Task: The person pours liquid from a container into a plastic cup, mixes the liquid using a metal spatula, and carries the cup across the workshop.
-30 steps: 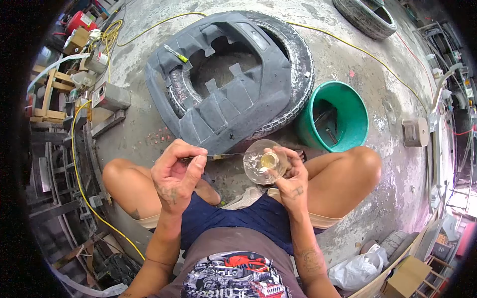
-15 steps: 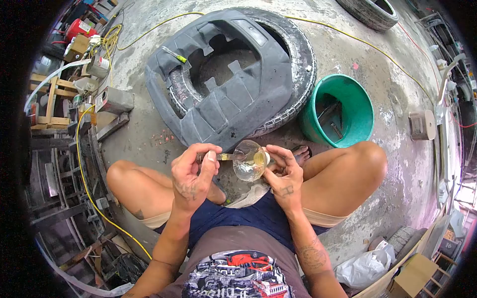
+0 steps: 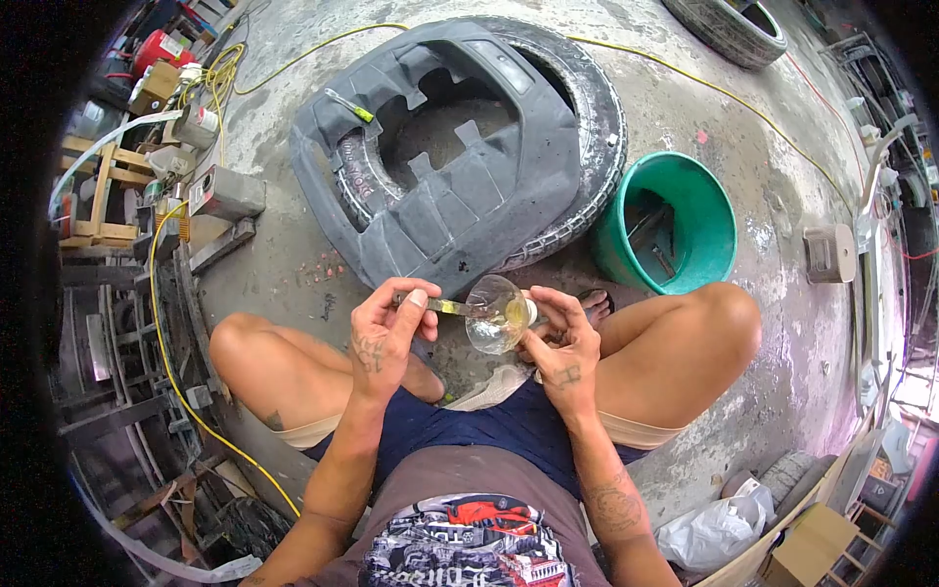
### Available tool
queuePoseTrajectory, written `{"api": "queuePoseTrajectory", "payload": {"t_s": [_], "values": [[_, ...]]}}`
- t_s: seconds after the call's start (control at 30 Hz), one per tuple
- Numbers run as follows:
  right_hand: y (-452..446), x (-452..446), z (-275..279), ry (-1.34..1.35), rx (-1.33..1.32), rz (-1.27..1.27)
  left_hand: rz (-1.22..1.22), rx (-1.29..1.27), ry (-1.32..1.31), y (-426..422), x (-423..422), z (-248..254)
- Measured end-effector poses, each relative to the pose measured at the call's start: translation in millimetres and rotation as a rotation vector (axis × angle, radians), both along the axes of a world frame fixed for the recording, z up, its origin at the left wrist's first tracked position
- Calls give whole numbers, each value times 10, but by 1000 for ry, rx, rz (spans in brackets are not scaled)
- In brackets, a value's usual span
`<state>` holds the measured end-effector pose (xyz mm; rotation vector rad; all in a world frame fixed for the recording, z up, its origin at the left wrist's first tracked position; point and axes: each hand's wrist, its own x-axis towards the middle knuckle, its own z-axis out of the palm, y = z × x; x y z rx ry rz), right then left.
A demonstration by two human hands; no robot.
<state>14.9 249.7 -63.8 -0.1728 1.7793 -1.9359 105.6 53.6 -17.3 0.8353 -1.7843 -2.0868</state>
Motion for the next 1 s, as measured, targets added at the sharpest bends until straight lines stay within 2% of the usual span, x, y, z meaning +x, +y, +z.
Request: {"api": "queuePoseTrajectory", "payload": {"t_s": [0.33,0.43,0.7,0.83,1.0], "values": [[5,-22,37,-116,-36,10,-8,-125,128,-48,-7,285],[-3,-14,20,-112,-75,-36,9,-69,101,-93,-12,291],[22,-28,-4,-115,-106,-59,78,281,128,-131,1,15],[10,-35,34,-160,-108,-85,93,356,149,-149,14,-144],[77,-108,49,-156,-115,-102,130,332,162,-168,21,-261]]}}
